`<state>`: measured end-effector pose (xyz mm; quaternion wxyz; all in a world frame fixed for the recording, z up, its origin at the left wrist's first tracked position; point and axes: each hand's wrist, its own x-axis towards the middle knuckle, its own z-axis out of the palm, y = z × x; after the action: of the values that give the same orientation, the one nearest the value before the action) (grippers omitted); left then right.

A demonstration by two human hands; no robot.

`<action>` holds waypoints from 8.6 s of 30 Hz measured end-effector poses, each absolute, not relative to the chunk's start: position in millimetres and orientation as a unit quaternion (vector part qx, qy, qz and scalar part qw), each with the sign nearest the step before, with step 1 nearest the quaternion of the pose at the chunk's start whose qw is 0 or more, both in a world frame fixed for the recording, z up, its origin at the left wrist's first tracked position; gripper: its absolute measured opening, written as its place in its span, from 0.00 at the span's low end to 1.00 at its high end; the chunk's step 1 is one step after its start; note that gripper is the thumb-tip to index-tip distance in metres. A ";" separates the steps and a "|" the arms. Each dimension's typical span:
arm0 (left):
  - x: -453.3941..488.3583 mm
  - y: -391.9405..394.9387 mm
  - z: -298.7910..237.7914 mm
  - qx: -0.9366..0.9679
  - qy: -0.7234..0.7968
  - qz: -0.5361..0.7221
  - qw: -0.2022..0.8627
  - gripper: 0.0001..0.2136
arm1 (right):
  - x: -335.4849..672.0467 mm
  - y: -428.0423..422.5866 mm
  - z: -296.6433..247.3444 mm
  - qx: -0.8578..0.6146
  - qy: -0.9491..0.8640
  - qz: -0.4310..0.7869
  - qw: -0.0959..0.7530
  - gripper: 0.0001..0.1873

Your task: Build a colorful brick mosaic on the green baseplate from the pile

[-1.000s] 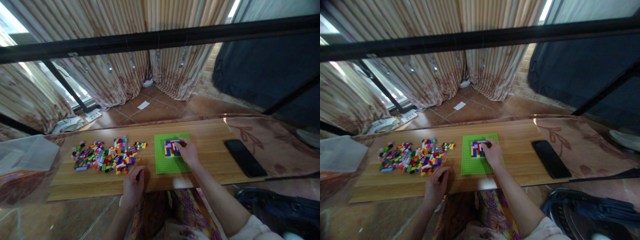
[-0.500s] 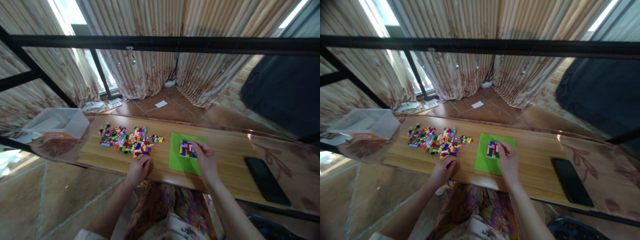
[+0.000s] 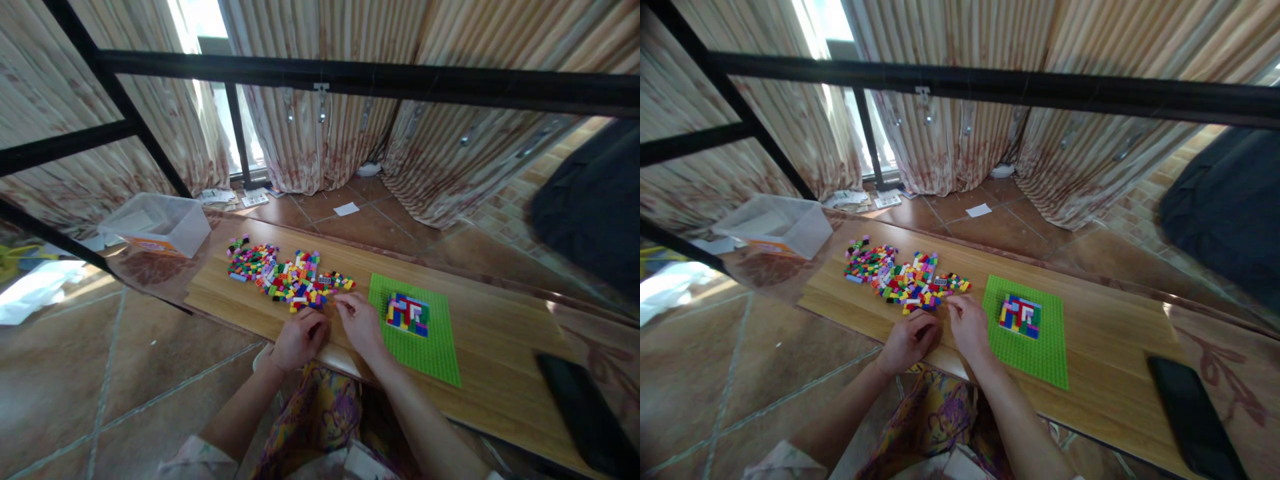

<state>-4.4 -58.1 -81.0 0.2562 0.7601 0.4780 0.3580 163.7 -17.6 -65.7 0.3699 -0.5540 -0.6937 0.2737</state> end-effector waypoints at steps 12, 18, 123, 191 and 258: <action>-3.8 -59.0 -80.4 0.758 0.474 0.361 0.267 0.08 | 137.6 -0.6 -66.2 -0.523 -0.816 0.143 0.202 0.11; -3.8 -58.3 -81.7 0.756 0.484 0.358 0.256 0.08 | 138.8 -0.8 -65.1 -0.531 -0.810 0.149 0.201 0.11; -5.9 -48.9 -80.2 0.790 0.481 0.346 0.156 0.07 | 311.8 -28.2 -82.4 -0.626 -0.631 0.089 0.449 0.09; -3.0 -62.8 -77.1 0.759 0.487 0.344 0.260 0.08 | 209.0 3.1 -51.4 -0.554 -0.783 0.041 0.281 0.21; -0.9 -51.3 -78.2 0.790 0.514 0.315 0.112 0.08 | 295.5 -72.1 -80.6 -0.632 -0.418 0.286 0.587 0.14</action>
<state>-0.9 -51.3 -78.2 0.1122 0.7901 0.5139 0.3148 295.5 -72.1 -80.6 0.5868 -0.6319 -0.4181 0.2856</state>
